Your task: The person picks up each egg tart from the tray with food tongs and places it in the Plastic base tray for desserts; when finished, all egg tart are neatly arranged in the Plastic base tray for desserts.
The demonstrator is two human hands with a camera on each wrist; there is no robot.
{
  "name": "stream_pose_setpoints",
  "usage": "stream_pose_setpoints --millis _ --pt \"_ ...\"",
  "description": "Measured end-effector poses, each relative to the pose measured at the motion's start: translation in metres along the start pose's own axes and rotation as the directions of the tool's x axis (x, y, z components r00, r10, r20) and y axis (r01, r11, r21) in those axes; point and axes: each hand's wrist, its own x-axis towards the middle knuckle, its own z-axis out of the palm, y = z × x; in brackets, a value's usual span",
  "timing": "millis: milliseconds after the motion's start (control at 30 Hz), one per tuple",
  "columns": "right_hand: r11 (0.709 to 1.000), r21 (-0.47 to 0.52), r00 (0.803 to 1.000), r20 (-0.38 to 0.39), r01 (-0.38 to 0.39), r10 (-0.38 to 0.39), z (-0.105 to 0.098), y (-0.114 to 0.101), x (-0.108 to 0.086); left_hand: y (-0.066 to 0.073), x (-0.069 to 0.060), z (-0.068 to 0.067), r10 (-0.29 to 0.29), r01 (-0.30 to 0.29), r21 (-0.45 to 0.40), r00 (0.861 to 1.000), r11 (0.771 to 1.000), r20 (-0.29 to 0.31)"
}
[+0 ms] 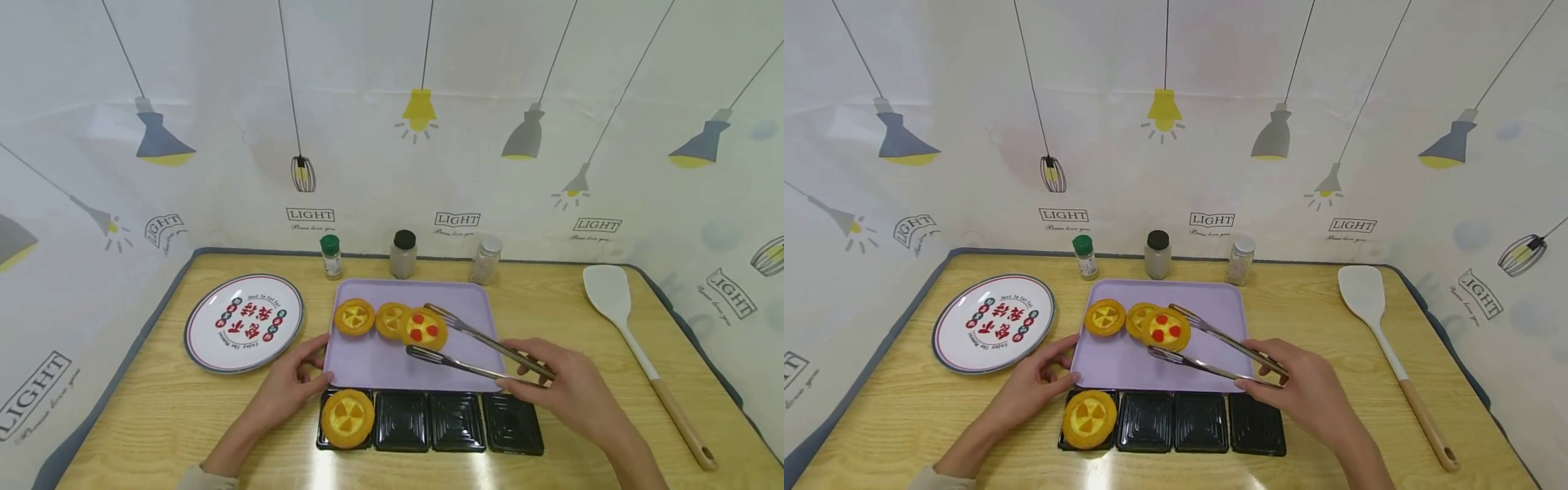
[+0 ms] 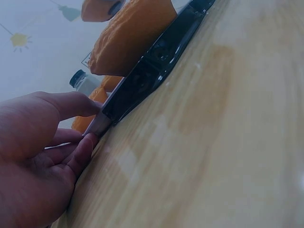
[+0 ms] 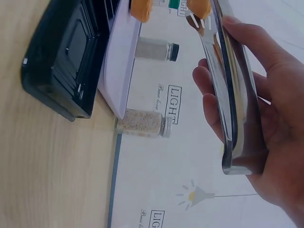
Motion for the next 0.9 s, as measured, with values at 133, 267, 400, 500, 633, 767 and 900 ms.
stream_pose_setpoints --millis 133,267,400,500,633,767,900 --pt "0.997 0.027 0.997 0.007 0.078 -0.078 0.002 -0.007 -0.010 0.000 0.000 0.000 -0.002 0.002 0.001 1.000 1.000 -0.002" --pt "0.985 0.061 0.986 0.024 0.162 -0.164 0.005 -0.009 -0.019 0.000 0.001 0.000 -0.001 0.001 0.004 1.000 1.000 0.000" --pt "0.966 0.085 0.968 0.049 0.243 -0.248 0.009 -0.009 -0.027 -0.001 0.001 0.000 -0.002 0.002 -0.001 1.000 1.000 0.003" --pt "0.961 0.121 0.962 0.078 0.250 -0.261 0.013 -0.008 -0.032 -0.001 0.001 0.000 -0.004 0.004 -0.004 1.000 1.000 0.007" --pt "0.963 0.119 0.962 0.108 0.240 -0.253 0.018 -0.009 -0.036 -0.002 0.001 0.000 -0.009 0.009 0.000 1.000 1.000 0.008" --pt "0.962 0.068 0.955 0.120 0.264 -0.270 0.023 -0.009 -0.037 -0.002 0.000 0.000 -0.016 0.016 0.000 1.000 1.000 0.007" --pt "0.965 0.060 0.955 0.141 0.254 -0.260 0.027 -0.008 -0.037 -0.001 0.000 0.000 -0.019 0.019 -0.002 1.000 1.000 0.007"
